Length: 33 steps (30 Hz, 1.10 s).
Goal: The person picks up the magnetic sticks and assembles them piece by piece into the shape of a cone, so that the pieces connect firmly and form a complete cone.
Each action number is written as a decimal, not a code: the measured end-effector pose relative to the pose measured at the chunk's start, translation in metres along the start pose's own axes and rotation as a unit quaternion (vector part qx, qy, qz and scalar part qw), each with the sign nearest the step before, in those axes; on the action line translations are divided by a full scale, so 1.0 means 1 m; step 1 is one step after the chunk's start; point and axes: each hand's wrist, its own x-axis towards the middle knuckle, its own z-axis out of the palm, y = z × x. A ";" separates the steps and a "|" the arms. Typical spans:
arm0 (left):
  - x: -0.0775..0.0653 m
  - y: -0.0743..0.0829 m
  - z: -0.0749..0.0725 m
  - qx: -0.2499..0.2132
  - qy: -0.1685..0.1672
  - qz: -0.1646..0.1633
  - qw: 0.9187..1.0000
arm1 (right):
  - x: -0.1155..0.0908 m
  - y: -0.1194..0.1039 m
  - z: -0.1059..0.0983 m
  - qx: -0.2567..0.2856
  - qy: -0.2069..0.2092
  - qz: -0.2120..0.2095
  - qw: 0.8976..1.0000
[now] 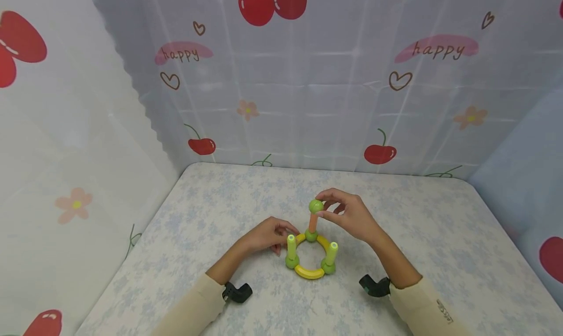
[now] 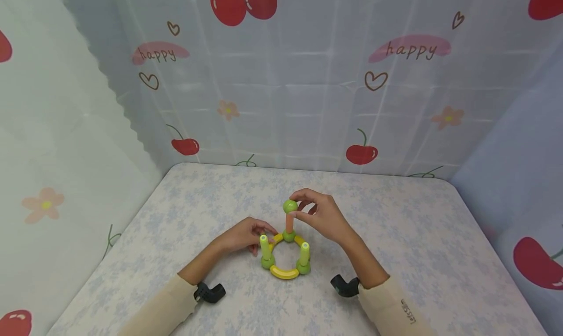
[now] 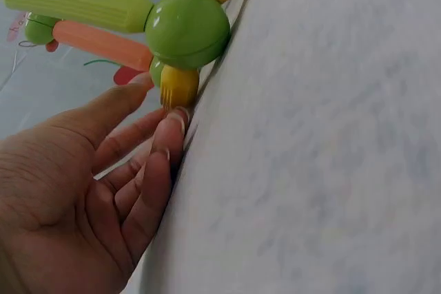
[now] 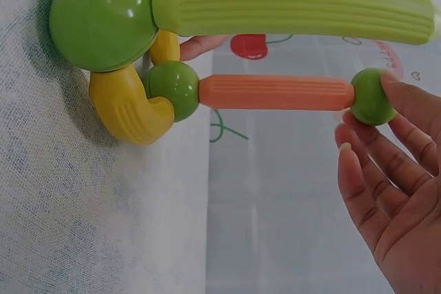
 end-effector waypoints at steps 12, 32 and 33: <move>-0.016 0.018 -0.040 -0.010 -0.120 0.090 0.989 | 0.001 -0.004 0.000 -0.007 -0.011 0.004 1.000; -0.005 0.030 0.001 -0.023 -0.088 0.154 0.984 | -0.004 -0.012 0.000 0.026 -0.073 -0.024 0.997; -0.005 0.030 0.002 -0.024 -0.086 0.154 0.984 | -0.004 -0.013 0.000 0.027 -0.077 -0.026 0.996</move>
